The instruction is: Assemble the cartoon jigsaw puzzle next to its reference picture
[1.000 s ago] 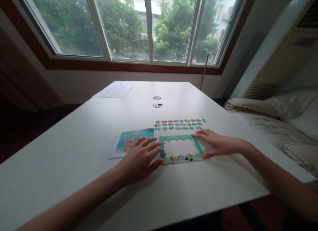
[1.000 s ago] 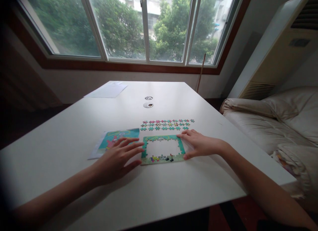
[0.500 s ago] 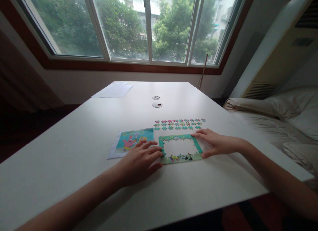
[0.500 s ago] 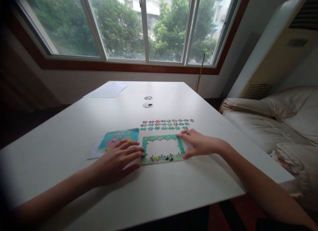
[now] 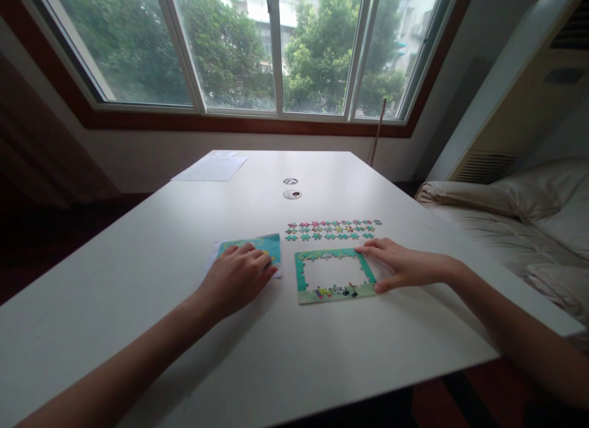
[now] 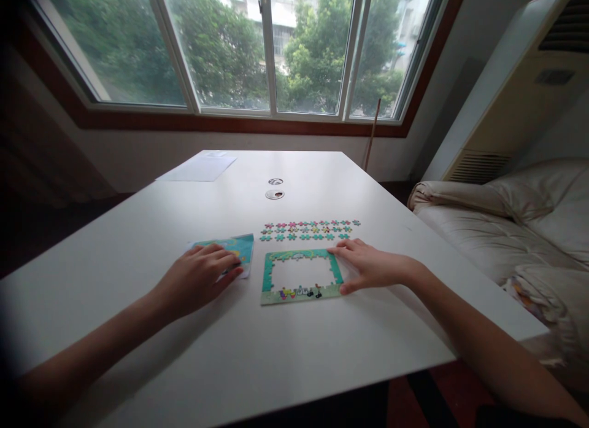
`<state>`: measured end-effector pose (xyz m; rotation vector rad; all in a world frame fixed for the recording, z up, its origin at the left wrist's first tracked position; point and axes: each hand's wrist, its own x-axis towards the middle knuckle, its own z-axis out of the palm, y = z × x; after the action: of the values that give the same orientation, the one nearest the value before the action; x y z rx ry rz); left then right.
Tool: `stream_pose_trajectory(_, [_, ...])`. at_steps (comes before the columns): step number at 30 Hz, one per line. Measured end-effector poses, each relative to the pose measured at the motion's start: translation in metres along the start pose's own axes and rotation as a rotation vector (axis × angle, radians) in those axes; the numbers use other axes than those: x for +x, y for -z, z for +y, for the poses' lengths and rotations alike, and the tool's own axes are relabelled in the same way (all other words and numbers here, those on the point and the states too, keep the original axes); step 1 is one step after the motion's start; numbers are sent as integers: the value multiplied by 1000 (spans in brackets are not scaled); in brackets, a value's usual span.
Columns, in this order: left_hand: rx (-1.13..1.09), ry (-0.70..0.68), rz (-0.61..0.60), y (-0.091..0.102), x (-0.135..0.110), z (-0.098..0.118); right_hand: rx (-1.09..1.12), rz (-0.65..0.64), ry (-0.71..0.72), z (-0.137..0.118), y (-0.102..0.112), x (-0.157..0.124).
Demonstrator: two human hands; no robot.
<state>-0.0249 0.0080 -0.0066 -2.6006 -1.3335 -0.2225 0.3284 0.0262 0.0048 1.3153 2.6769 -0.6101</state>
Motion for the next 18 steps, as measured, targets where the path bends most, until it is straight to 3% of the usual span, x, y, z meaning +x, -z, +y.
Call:
stream_pose_trajectory(14, [21, -24, 5, 2, 0, -1, 9, -1, 25, 0, 3, -2])
stream_pose_trajectory(18, [-95, -175, 15, 2, -2, 5, 45, -26, 46, 6, 8, -6])
